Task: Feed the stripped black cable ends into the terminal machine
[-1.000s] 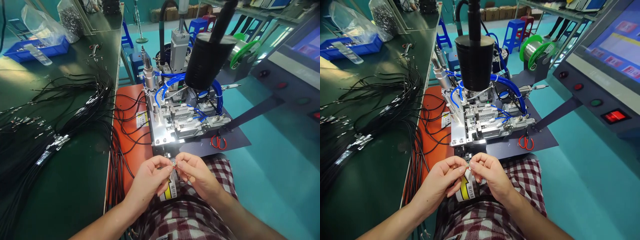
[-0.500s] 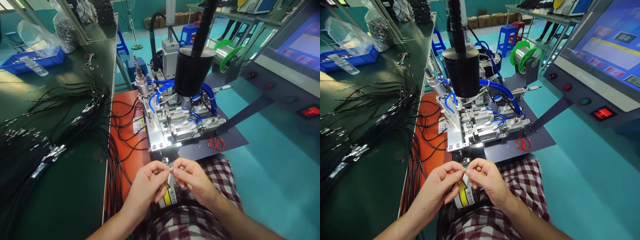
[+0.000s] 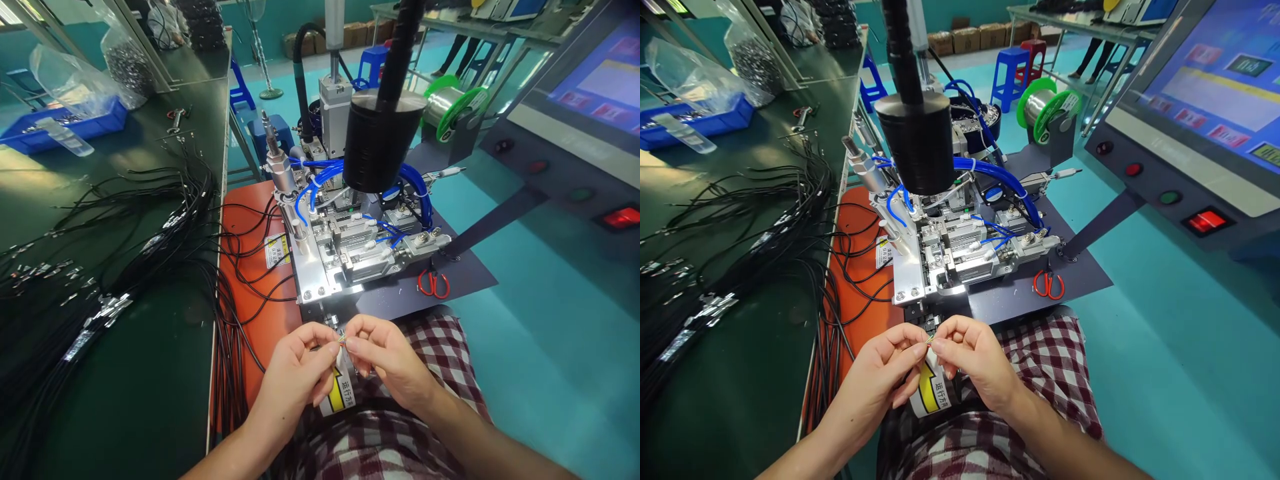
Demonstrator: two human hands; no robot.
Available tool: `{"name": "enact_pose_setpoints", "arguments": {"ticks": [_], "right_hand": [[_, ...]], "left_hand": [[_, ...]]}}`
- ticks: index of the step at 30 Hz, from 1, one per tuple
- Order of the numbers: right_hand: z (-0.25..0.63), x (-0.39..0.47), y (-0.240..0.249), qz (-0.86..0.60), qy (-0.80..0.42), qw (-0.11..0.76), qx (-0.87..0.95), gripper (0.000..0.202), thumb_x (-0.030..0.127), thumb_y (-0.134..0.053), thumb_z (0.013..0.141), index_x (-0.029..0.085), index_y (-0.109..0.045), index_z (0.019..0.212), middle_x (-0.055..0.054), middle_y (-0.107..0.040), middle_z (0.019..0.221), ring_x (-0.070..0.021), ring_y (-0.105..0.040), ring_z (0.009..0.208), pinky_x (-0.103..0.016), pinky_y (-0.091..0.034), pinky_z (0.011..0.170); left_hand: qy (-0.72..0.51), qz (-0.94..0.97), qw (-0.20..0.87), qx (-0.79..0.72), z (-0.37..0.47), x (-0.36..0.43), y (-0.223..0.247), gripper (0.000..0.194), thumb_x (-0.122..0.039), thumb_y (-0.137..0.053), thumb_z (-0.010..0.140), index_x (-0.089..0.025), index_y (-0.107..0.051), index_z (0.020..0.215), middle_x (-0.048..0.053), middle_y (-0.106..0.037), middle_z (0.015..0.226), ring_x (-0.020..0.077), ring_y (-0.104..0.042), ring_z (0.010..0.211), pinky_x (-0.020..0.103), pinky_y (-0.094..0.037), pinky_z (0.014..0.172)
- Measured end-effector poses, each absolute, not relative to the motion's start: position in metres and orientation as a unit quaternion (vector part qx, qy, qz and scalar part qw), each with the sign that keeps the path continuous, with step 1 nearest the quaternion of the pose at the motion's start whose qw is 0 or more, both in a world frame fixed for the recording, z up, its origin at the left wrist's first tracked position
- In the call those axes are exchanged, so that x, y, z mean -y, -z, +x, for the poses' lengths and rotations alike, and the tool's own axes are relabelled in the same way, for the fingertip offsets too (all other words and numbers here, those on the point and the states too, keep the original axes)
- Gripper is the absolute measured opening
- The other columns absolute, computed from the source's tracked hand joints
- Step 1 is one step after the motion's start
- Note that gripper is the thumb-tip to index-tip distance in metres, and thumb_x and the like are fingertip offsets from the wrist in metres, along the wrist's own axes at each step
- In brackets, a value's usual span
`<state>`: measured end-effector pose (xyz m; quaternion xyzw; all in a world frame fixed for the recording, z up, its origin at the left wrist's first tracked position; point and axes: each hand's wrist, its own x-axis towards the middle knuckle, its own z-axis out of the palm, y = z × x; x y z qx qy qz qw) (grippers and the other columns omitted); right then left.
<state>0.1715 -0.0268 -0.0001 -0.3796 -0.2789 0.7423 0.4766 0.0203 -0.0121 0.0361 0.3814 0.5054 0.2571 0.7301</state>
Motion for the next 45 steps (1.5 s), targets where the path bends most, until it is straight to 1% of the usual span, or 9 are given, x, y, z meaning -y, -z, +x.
{"name": "enact_pose_setpoints", "arguments": {"ticks": [6, 11, 14, 19, 26, 29, 34, 38, 45], "right_hand": [[0.175, 0.024, -0.003, -0.385, -0.772, 0.441, 0.245, 0.022, 0.032, -0.073, 0.072, 0.013, -0.061, 0.069, 0.002, -0.055, 0.055, -0.006, -0.043, 0.045, -0.018, -0.029, 0.044], [0.183, 0.015, -0.001, -0.351, -0.82, 0.366, 0.264, 0.021, 0.03, -0.068, 0.074, 0.013, -0.059, 0.067, 0.004, -0.048, 0.052, -0.004, -0.03, 0.041, -0.019, -0.016, 0.039], [0.188, 0.009, 0.006, -0.329, -0.816, 0.351, 0.321, 0.019, 0.03, -0.067, 0.078, 0.014, -0.059, 0.072, 0.006, -0.046, 0.053, -0.0045, -0.027, 0.043, -0.02, -0.014, 0.04], [0.195, -0.001, 0.009, -0.271, -0.813, 0.31, 0.411, 0.025, 0.037, -0.066, 0.081, 0.014, -0.057, 0.077, 0.007, -0.044, 0.056, -0.0057, -0.028, 0.046, -0.021, -0.017, 0.042], [0.201, -0.008, -0.003, -0.261, -0.787, 0.265, 0.492, 0.023, 0.037, -0.062, 0.084, 0.015, -0.057, 0.08, 0.004, -0.05, 0.065, -0.0083, -0.039, 0.056, -0.021, -0.028, 0.05], [0.202, -0.008, -0.006, -0.292, -0.766, 0.278, 0.501, 0.026, 0.041, -0.062, 0.083, 0.016, -0.057, 0.077, 0.004, -0.05, 0.063, -0.0086, -0.04, 0.054, -0.021, -0.029, 0.048], [0.202, 0.003, -0.007, -0.404, -0.693, 0.363, 0.474, 0.026, 0.042, -0.06, 0.083, 0.017, -0.058, 0.08, 0.004, -0.049, 0.06, -0.0078, -0.036, 0.046, -0.022, -0.027, 0.042], [0.196, 0.017, -0.009, -0.45, -0.639, 0.38, 0.495, 0.019, 0.035, -0.062, 0.083, 0.017, -0.06, 0.079, 0.002, -0.053, 0.063, -0.0096, -0.041, 0.05, -0.023, -0.032, 0.046], [0.179, 0.028, -0.011, -0.498, -0.6, 0.382, 0.495, 0.021, 0.035, -0.056, 0.088, 0.018, -0.056, 0.076, 0.004, -0.049, 0.06, -0.0097, -0.043, 0.049, -0.023, -0.032, 0.045]], "left_hand": [[-0.257, 0.379, 0.738, -0.495, 0.019, 0.011, -0.035, 0.021, -0.034, -0.062, 0.08, -0.015, -0.054, 0.082, -0.009, -0.044, 0.042, 0.001, -0.028, 0.032, 0.016, -0.013, 0.037], [-0.232, 0.366, 0.761, -0.483, 0.018, 0.008, -0.038, 0.018, -0.03, -0.064, 0.078, -0.014, -0.056, 0.076, -0.009, -0.042, 0.045, 0.0004, -0.029, 0.032, 0.015, -0.015, 0.035], [-0.207, 0.355, 0.779, -0.473, 0.018, 0.006, -0.041, 0.018, -0.028, -0.067, 0.075, -0.013, -0.056, 0.074, -0.008, -0.043, 0.049, -0.0001, -0.03, 0.032, 0.015, -0.015, 0.034], [-0.173, 0.366, 0.783, -0.473, 0.016, 0.006, -0.04, 0.019, -0.029, -0.067, 0.074, -0.015, -0.054, 0.072, -0.01, -0.04, 0.041, 0.0011, -0.03, 0.03, 0.015, -0.015, 0.034], [-0.149, 0.392, 0.762, -0.493, 0.016, 0.009, -0.037, 0.021, -0.029, -0.067, 0.072, -0.017, -0.05, 0.069, -0.009, -0.041, 0.038, 0.0018, -0.03, 0.029, 0.015, -0.014, 0.035], [-0.176, 0.39, 0.754, -0.498, 0.018, 0.009, -0.037, 0.022, -0.029, -0.067, 0.073, -0.016, -0.05, 0.068, -0.01, -0.038, 0.038, 0.0012, -0.027, 0.03, 0.015, -0.015, 0.036], [-0.221, 0.375, 0.737, -0.518, 0.02, 0.01, -0.038, 0.021, -0.029, -0.066, 0.073, -0.016, -0.05, 0.068, -0.011, -0.037, 0.04, 0.001, -0.026, 0.031, 0.015, -0.015, 0.036], [-0.238, 0.38, 0.726, -0.522, 0.021, 0.011, -0.038, 0.022, -0.03, -0.067, 0.074, -0.016, -0.05, 0.069, -0.01, -0.038, 0.039, 0.0018, -0.026, 0.033, 0.015, -0.018, 0.036], [-0.253, 0.393, 0.713, -0.523, 0.02, 0.014, -0.034, 0.021, -0.031, -0.066, 0.075, -0.016, -0.052, 0.07, -0.009, -0.039, 0.039, 0.0033, -0.028, 0.035, 0.016, -0.02, 0.037]]}}
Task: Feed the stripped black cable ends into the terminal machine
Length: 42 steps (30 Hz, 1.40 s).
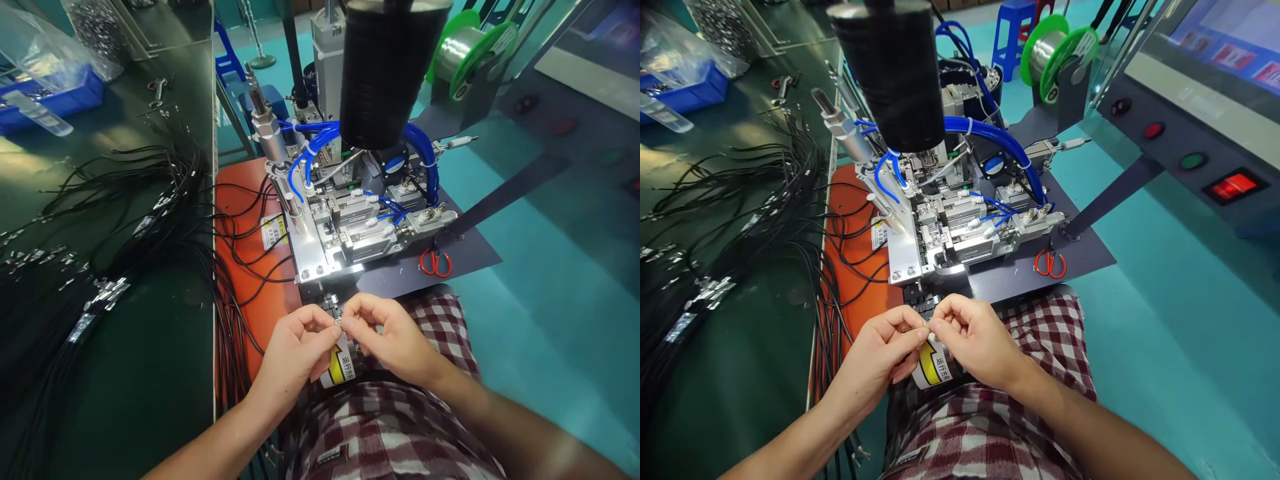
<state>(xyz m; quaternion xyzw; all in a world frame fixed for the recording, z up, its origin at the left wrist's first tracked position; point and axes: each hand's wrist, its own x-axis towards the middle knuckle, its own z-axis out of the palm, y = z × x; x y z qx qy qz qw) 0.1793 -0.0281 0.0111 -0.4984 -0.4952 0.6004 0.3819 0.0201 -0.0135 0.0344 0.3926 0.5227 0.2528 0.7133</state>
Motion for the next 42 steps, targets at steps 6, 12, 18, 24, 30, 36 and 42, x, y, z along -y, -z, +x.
{"name": "enact_pose_setpoints", "arguments": {"ticks": [6, 12, 18, 24, 30, 36, 42], "right_hand": [[0.177, 0.029, -0.013, -0.454, -0.702, 0.385, 0.392, 0.031, 0.046, -0.058, 0.085, 0.019, -0.049, 0.071, 0.006, -0.045, 0.058, -0.0066, -0.034, 0.041, -0.021, -0.026, 0.041], [0.177, 0.036, -0.011, -0.503, -0.627, 0.4, 0.44, 0.027, 0.041, -0.056, 0.087, 0.019, -0.052, 0.074, 0.004, -0.047, 0.062, -0.0106, -0.039, 0.055, -0.024, -0.031, 0.049], [0.173, 0.033, -0.01, -0.479, -0.67, 0.406, 0.395, 0.031, 0.045, -0.06, 0.083, 0.019, -0.049, 0.07, 0.005, -0.044, 0.059, -0.0101, -0.038, 0.053, -0.024, -0.032, 0.05], [0.177, 0.024, -0.008, -0.487, -0.657, 0.406, 0.407, 0.031, 0.046, -0.061, 0.082, 0.018, -0.051, 0.072, 0.005, -0.048, 0.059, -0.0097, -0.039, 0.051, -0.023, -0.031, 0.048], [0.181, 0.008, 0.005, -0.504, -0.632, 0.394, 0.436, 0.03, 0.045, -0.06, 0.083, 0.019, -0.052, 0.071, 0.004, -0.049, 0.059, -0.0092, -0.036, 0.047, -0.024, -0.027, 0.045], [0.181, -0.001, 0.017, -0.503, -0.638, 0.383, 0.439, 0.03, 0.044, -0.06, 0.083, 0.018, -0.051, 0.072, 0.005, -0.047, 0.058, -0.0082, -0.035, 0.044, -0.023, -0.025, 0.042], [0.184, -0.001, 0.022, -0.52, -0.599, 0.369, 0.485, 0.025, 0.04, -0.055, 0.088, 0.018, -0.052, 0.075, 0.005, -0.048, 0.06, -0.0094, -0.038, 0.047, -0.024, -0.03, 0.045]], "left_hand": [[-0.322, 0.419, 0.654, -0.542, 0.025, 0.018, -0.036, 0.019, -0.032, -0.07, 0.071, -0.016, -0.06, 0.072, -0.005, -0.05, 0.051, 0.0033, -0.034, 0.037, 0.017, -0.022, 0.036], [-0.299, 0.417, 0.681, -0.522, 0.024, 0.016, -0.034, 0.021, -0.033, -0.072, 0.071, -0.016, -0.061, 0.076, -0.009, -0.039, 0.043, 0.0035, -0.03, 0.036, 0.017, -0.019, 0.036], [-0.307, 0.357, 0.734, -0.489, 0.021, 0.015, -0.031, 0.018, -0.032, -0.065, 0.08, -0.017, -0.054, 0.079, -0.012, -0.032, 0.04, 0.002, -0.023, 0.035, 0.017, -0.015, 0.039], [-0.246, 0.47, 0.664, -0.527, 0.015, 0.006, -0.039, 0.019, -0.03, -0.064, 0.08, -0.017, -0.056, 0.092, -0.006, -0.048, 0.057, 0.0053, -0.038, 0.043, 0.017, -0.028, 0.041], [-0.246, 0.73, 0.391, -0.503, 0.005, 0.001, -0.025, 0.013, -0.015, -0.051, 0.087, -0.018, -0.063, 0.09, 0.003, -0.06, 0.085, 0.0141, -0.057, 0.077, 0.024, -0.045, 0.07], [-0.255, 0.822, 0.284, -0.423, -0.002, -0.005, -0.006, 0.022, -0.011, -0.044, 0.091, -0.014, -0.063, 0.102, 0.006, -0.056, 0.089, 0.0147, -0.057, 0.084, 0.024, -0.048, 0.074], [-0.217, 0.861, 0.24, -0.393, -0.007, -0.007, 0.001, 0.031, -0.008, -0.042, 0.089, -0.015, -0.06, 0.113, 0.007, -0.054, 0.092, 0.0149, -0.057, 0.081, 0.023, -0.049, 0.069]]}}
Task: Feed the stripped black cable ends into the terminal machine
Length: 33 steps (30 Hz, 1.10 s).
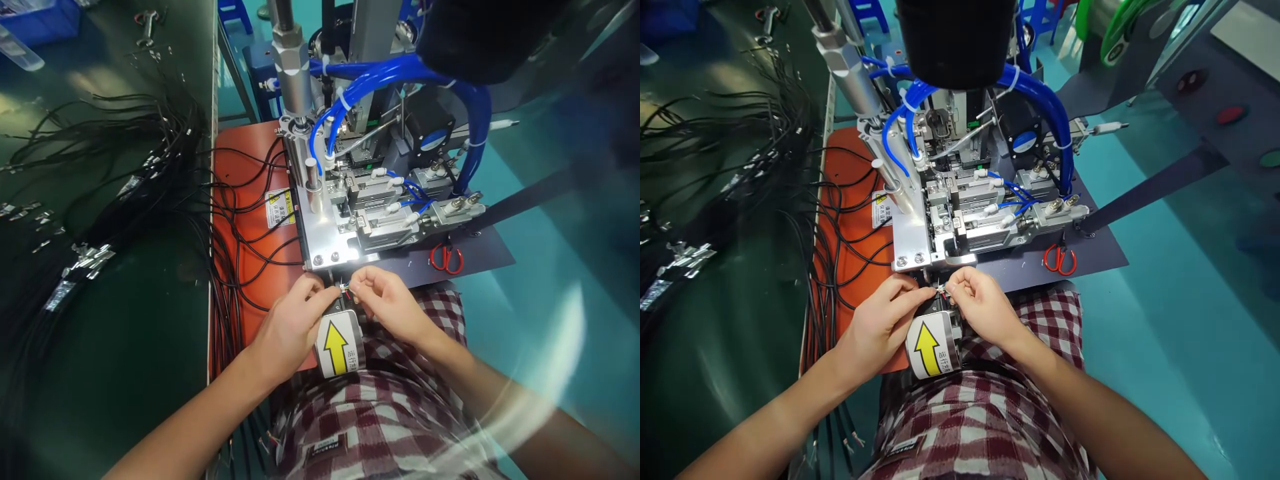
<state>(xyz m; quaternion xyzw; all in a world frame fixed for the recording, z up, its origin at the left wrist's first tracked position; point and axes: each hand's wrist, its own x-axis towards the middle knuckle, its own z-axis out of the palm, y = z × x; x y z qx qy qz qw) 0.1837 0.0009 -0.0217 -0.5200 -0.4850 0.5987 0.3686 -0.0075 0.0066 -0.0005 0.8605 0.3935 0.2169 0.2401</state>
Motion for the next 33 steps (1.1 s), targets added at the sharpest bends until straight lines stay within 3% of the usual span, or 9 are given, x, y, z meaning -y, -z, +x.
{"name": "enact_pose_setpoints", "arguments": {"ticks": [17, 26, 33], "right_hand": [[0.184, 0.005, 0.031, -0.536, -0.55, 0.367, 0.525, 0.016, 0.03, -0.051, 0.092, 0.02, -0.052, 0.08, 0.004, -0.049, 0.065, -0.0108, -0.042, 0.051, -0.024, -0.032, 0.047], [0.183, 0.006, 0.032, -0.544, -0.525, 0.367, 0.542, 0.014, 0.028, -0.05, 0.092, 0.021, -0.051, 0.079, 0.004, -0.048, 0.063, -0.0108, -0.042, 0.052, -0.023, -0.034, 0.047], [0.179, 0.005, 0.025, -0.567, -0.556, 0.35, 0.497, 0.016, 0.031, -0.051, 0.089, 0.021, -0.05, 0.077, 0.005, -0.048, 0.06, -0.0111, -0.045, 0.049, -0.023, -0.035, 0.045]], "left_hand": [[-0.172, 0.89, 0.145, -0.396, -0.004, -0.004, 0.001, 0.029, -0.009, -0.039, 0.089, -0.012, -0.061, 0.107, 0.006, -0.05, 0.085, 0.0154, -0.055, 0.069, 0.024, -0.049, 0.057], [-0.141, 0.885, 0.15, -0.419, -0.003, -0.002, 0.001, 0.029, -0.01, -0.037, 0.09, -0.015, -0.06, 0.108, 0.006, -0.05, 0.09, 0.0151, -0.055, 0.074, 0.025, -0.051, 0.062], [-0.116, 0.885, 0.153, -0.425, -0.001, -0.002, -0.001, 0.03, -0.01, -0.039, 0.089, -0.012, -0.061, 0.109, 0.01, -0.051, 0.092, 0.0185, -0.058, 0.078, 0.028, -0.052, 0.063]]}}
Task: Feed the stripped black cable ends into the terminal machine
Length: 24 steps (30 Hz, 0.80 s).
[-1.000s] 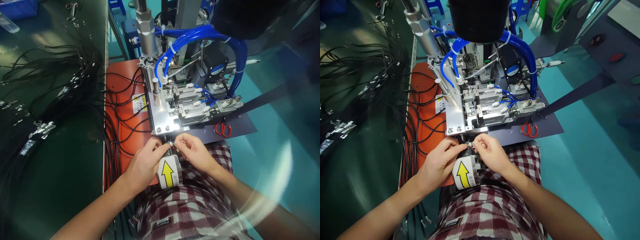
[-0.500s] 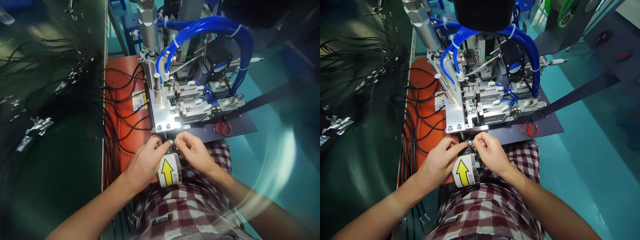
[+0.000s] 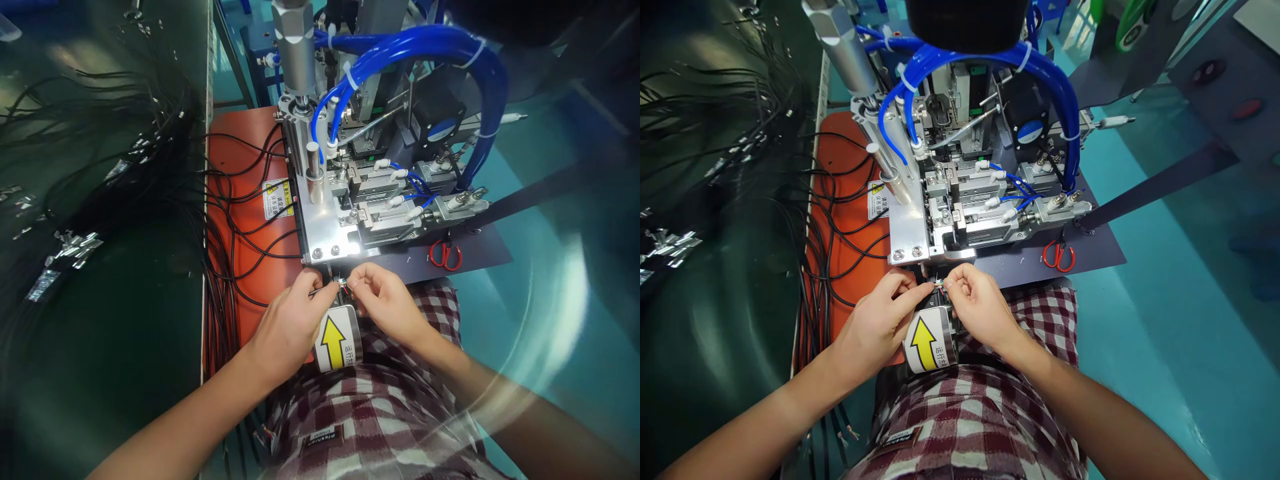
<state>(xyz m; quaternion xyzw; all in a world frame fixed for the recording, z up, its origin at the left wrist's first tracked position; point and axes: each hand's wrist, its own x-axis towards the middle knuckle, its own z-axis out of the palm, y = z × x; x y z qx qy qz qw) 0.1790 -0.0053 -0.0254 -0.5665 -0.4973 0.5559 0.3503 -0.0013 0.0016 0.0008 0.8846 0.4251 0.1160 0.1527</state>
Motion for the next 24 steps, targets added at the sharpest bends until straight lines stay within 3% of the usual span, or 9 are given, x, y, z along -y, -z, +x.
{"name": "enact_pose_setpoints", "arguments": {"ticks": [7, 12, 15, 19, 24], "right_hand": [[0.174, 0.006, 0.014, -0.633, -0.424, 0.31, 0.57, 0.016, 0.023, -0.05, 0.087, 0.02, -0.049, 0.071, 0.005, -0.048, 0.058, -0.0117, -0.044, 0.052, -0.024, -0.034, 0.049], [0.18, 0.004, 0.014, -0.604, -0.517, 0.306, 0.524, 0.015, 0.03, -0.05, 0.089, 0.02, -0.055, 0.078, 0.003, -0.054, 0.062, -0.0128, -0.052, 0.051, -0.024, -0.04, 0.048], [0.18, 0.005, 0.013, -0.612, -0.47, 0.334, 0.54, 0.012, 0.029, -0.054, 0.087, 0.019, -0.058, 0.083, 0.001, -0.058, 0.068, -0.0131, -0.053, 0.055, -0.024, -0.042, 0.053], [0.176, 0.006, 0.017, -0.616, -0.444, 0.345, 0.552, 0.011, 0.025, -0.053, 0.085, 0.018, -0.058, 0.078, 0.001, -0.056, 0.067, -0.0126, -0.05, 0.057, -0.024, -0.04, 0.054], [0.178, 0.0, 0.019, -0.609, -0.554, 0.305, 0.478, 0.015, 0.026, -0.049, 0.085, 0.019, -0.053, 0.073, 0.004, -0.049, 0.056, -0.0114, -0.042, 0.044, -0.023, -0.033, 0.042]], "left_hand": [[-0.094, 0.891, 0.139, -0.421, 0.001, -0.002, -0.004, 0.03, -0.009, -0.039, 0.088, -0.011, -0.062, 0.109, 0.01, -0.052, 0.092, 0.0201, -0.059, 0.079, 0.028, -0.052, 0.061], [-0.112, 0.893, 0.138, -0.413, -0.002, -0.003, 0.0, 0.028, -0.011, -0.039, 0.09, -0.013, -0.06, 0.108, 0.008, -0.051, 0.09, 0.0185, -0.058, 0.076, 0.027, -0.051, 0.06], [-0.119, 0.893, 0.138, -0.411, -0.003, -0.003, 0.001, 0.026, -0.012, -0.04, 0.09, -0.014, -0.06, 0.106, 0.007, -0.05, 0.089, 0.0176, -0.056, 0.074, 0.026, -0.05, 0.058], [-0.121, 0.894, 0.14, -0.408, -0.003, -0.002, 0.0, 0.025, -0.013, -0.04, 0.09, -0.014, -0.06, 0.106, 0.007, -0.05, 0.09, 0.0179, -0.057, 0.075, 0.026, -0.05, 0.059], [-0.114, 0.895, 0.138, -0.409, -0.004, -0.002, -0.001, 0.028, -0.01, -0.04, 0.09, -0.013, -0.059, 0.109, 0.008, -0.052, 0.093, 0.0189, -0.058, 0.08, 0.027, -0.051, 0.063]]}}
